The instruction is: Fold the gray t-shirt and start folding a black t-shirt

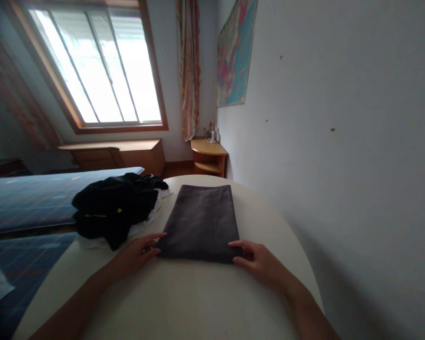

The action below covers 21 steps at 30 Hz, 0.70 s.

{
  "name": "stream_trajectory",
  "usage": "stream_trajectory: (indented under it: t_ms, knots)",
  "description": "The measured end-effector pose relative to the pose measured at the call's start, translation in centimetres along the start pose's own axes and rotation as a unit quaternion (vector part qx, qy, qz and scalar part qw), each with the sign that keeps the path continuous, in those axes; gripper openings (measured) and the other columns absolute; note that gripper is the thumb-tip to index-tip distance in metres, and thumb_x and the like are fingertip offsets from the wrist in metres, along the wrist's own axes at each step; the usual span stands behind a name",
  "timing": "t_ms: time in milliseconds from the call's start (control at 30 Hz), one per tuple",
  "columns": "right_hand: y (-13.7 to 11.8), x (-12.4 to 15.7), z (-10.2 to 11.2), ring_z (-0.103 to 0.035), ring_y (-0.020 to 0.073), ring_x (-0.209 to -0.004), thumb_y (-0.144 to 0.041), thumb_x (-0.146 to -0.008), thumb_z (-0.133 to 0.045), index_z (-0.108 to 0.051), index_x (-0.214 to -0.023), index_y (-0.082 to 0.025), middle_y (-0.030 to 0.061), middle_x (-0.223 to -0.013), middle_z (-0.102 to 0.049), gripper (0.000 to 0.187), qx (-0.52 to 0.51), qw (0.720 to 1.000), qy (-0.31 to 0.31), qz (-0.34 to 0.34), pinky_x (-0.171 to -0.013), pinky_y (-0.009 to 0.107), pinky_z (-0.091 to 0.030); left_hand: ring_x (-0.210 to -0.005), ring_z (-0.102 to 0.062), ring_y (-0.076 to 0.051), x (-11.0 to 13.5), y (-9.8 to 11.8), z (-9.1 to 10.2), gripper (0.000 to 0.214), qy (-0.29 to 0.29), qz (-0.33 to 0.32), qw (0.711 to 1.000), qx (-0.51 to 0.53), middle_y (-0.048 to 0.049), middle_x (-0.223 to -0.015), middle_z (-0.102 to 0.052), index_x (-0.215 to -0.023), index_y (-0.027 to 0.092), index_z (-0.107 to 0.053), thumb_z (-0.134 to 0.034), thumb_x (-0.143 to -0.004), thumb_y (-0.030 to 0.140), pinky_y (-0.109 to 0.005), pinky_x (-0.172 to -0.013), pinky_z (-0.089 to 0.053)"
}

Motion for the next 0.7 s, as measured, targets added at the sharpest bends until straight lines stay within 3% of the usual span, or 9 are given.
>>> stream_trajectory:
  t_ms: [367, 433, 500, 600, 700]
  knots:
    - [-1.2, -0.1, -0.1, -0.052, 0.0144, -0.063, -0.050, -0.090, -0.054, -0.069, -0.121, -0.023, -0.0017, -0.070, -0.056, 0.043, 0.083, 0.996, 0.045, 0.003, -0.060, 0.026, -0.038, -0.065, -0.059, -0.014, 0.0, 0.7, -0.8, 0.031, 0.096, -0.003, 0.980, -0.174, 0.0039, -0.071, -0.064, -0.122, 0.030, -0.066, -0.053, -0.094, 0.029, -0.024, -0.063, -0.039]
    - [-1.6, 0.0, -0.1, -0.054, 0.0143, -0.061, -0.048, -0.090, -0.055, -0.067, -0.124, -0.024, -0.0020, -0.069, -0.058, 0.043, 0.121, 0.991, 0.057, 0.013, -0.059, 0.026, -0.038, -0.074, -0.063, -0.015, 0.1, 0.9, -0.8, 0.026, 0.141, -0.057, 0.971, -0.186, 0.0011, -0.081, -0.066, -0.116, 0.028, -0.068, -0.056, -0.093, 0.028, -0.026, -0.069, -0.045]
    - [-1.9, 0.1, -0.1, -0.056, 0.0149, -0.059, -0.049, -0.090, -0.057, -0.067, -0.125, -0.026, -0.0024, -0.066, -0.059, 0.043, 0.179, 0.981, 0.079, 0.015, -0.059, 0.026, -0.038, -0.090, -0.064, -0.018, 0.2, 1.3, -1.0, 0.022, 0.164, -0.152, 0.956, -0.188, -0.0031, -0.097, -0.068, -0.112, 0.026, -0.068, -0.059, -0.092, 0.028, -0.029, -0.079, -0.049]
    - [-2.2, 0.3, 0.0, -0.060, 0.0176, -0.062, -0.054, -0.090, -0.057, -0.069, -0.118, -0.026, -0.0002, -0.066, -0.063, 0.042, 0.259, 0.955, 0.142, 0.024, -0.061, 0.028, -0.043, -0.111, -0.060, -0.022, 0.3, 2.2, -1.7, 0.028, 0.133, -0.270, 0.934, -0.191, -0.0073, -0.121, -0.065, -0.117, 0.026, -0.066, -0.064, -0.089, 0.025, -0.036, -0.094, -0.050]
    - [-2.7, 0.4, -0.3, -0.065, 0.0229, -0.085, -0.053, -0.087, -0.063, -0.071, -0.114, -0.025, 0.0070, -0.090, -0.069, 0.039, 0.301, 0.925, 0.199, 0.121, -0.078, 0.035, -0.050, -0.116, -0.058, -0.024, 0.0, 2.8, -2.5, 0.034, 0.100, -0.307, 0.921, -0.216, -0.0080, -0.127, -0.063, -0.124, 0.027, -0.063, -0.062, -0.091, 0.020, -0.042, -0.100, -0.049]
Point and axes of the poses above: each hand's wrist, its own x-axis away from the middle knuckle, its own z-axis out of the back of the hand, y = z × x, the point moved 1 cm from there along -x, towards the middle knuckle
